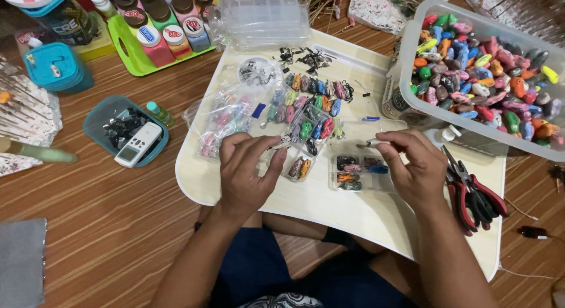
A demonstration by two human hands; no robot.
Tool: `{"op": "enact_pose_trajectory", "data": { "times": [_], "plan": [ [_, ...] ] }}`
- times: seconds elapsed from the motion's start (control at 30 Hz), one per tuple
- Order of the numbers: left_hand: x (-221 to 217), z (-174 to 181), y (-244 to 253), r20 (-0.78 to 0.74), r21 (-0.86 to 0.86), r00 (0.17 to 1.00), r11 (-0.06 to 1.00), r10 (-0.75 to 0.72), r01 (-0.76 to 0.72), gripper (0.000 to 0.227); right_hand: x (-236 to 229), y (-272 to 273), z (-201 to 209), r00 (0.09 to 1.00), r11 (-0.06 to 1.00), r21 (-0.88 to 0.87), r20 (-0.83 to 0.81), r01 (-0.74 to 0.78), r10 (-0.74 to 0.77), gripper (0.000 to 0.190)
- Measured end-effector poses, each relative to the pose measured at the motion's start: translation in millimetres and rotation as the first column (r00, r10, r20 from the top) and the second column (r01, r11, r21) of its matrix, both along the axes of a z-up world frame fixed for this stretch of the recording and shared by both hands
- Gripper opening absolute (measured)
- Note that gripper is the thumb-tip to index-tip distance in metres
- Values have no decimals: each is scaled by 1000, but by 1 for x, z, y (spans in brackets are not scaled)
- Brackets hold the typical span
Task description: Assembling and sorting fishing lures into a plastic organizer box using glue and pliers.
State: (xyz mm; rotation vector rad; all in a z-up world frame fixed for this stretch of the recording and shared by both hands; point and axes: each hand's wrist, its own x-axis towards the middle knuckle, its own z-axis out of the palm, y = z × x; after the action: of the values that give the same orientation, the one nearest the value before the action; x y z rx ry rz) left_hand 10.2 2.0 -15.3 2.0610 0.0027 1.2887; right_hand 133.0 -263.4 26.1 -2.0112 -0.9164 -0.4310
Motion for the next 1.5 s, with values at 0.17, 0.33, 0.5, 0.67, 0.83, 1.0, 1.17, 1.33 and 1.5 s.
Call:
{"op": "enact_pose_trajectory", "data": {
  "times": [0.17,0.33,0.5,0.67,0.83,1.0,1.17,1.33,1.5],
  "plan": [
    [0,4,-1,29,-22,1000,1000,5,-5,18,-9,19,9,998,998,-28,21,-58,59,15],
    [0,-5,1,58,-23,998,1000,21,-20,20,-20,48,3,986,986,-62,59,-152,156,14],
    [0,0,2,52,-28,999,1000,8,-6,21,-34,82,18,969,967,-144,101,-209,224,16],
    [-1,3,3,57,-14,998,1000,11,-10,21,-32,99,1,918,952,-220,289,-212,271,17],
    [-1,2,2,52,-13,999,1000,9,-9,20,-37,106,-2,830,935,-303,462,-183,312,11],
    [-3,5,1,31,-17,999,1000,6,-5,22,-41,109,-2,835,911,-316,399,-264,380,7],
    [-2,4,1,26,-10,1000,1000,4,-4,21,-34,93,2,878,894,-359,292,-267,379,4],
    [-1,-4,1,13,5,1000,1000,6,-6,19,-7,53,21,931,925,-314,219,-216,291,14],
    [0,0,-2,22,77,999,997,25,-27,15,5,9,28,976,973,-226,192,-55,100,21]
  ]
}}
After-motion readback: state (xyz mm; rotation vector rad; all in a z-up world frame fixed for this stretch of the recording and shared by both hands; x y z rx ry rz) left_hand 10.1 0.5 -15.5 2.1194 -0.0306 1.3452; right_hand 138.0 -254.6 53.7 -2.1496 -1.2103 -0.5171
